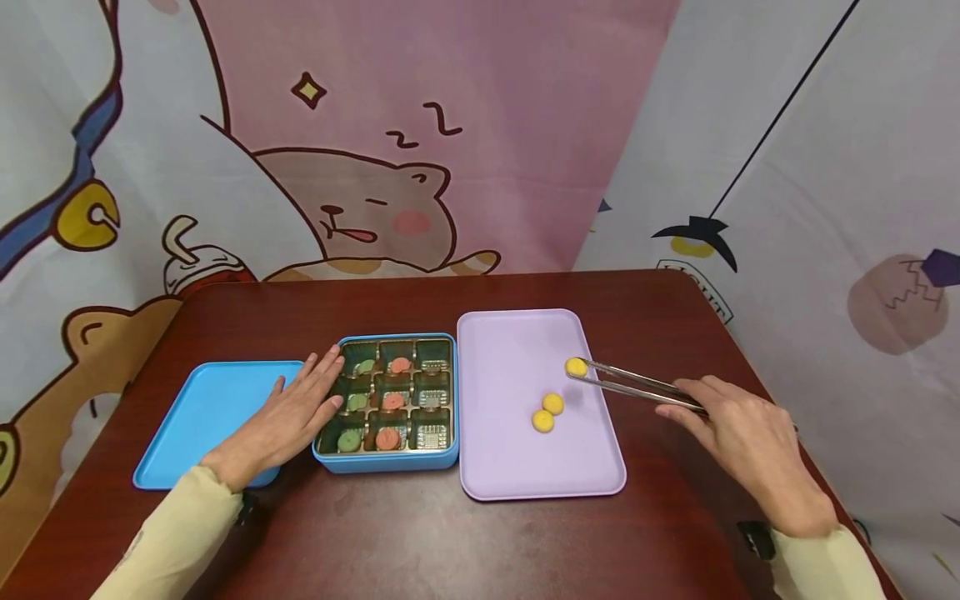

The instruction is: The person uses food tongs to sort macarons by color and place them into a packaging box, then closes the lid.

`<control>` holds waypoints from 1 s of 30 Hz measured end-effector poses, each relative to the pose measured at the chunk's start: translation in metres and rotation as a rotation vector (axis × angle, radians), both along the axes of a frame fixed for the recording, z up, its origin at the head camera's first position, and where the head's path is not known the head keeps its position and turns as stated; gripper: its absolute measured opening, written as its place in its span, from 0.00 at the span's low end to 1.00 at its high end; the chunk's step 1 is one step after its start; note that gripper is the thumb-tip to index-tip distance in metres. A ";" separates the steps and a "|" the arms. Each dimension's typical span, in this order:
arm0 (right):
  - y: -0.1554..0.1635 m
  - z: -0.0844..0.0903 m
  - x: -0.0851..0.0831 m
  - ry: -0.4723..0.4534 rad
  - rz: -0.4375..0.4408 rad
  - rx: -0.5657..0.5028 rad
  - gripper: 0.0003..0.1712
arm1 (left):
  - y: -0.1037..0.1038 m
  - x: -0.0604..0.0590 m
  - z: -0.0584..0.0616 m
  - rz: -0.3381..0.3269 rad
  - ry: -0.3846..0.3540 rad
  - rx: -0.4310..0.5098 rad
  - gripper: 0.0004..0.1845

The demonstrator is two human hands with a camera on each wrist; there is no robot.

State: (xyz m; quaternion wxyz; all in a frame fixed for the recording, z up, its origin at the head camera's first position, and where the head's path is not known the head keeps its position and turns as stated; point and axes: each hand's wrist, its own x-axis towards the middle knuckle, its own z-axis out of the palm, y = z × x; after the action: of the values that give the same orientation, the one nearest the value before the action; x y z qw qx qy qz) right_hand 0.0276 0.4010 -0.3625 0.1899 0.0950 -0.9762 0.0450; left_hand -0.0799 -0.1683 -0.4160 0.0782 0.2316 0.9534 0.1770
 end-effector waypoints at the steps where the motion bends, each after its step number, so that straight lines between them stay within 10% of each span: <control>1: -0.001 0.001 0.000 -0.002 -0.002 -0.001 0.26 | 0.000 0.000 0.000 0.000 0.001 0.001 0.35; 30: -0.021 0.020 -0.015 0.050 0.048 -0.033 0.24 | 0.002 0.000 -0.001 0.010 0.007 -0.001 0.35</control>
State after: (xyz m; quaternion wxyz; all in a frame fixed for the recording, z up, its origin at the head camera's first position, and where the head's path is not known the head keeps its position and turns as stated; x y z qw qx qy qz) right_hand 0.0122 0.3801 -0.3427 0.2148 0.1165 -0.9676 0.0634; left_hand -0.0798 -0.1668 -0.4167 0.0740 0.2274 0.9549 0.1758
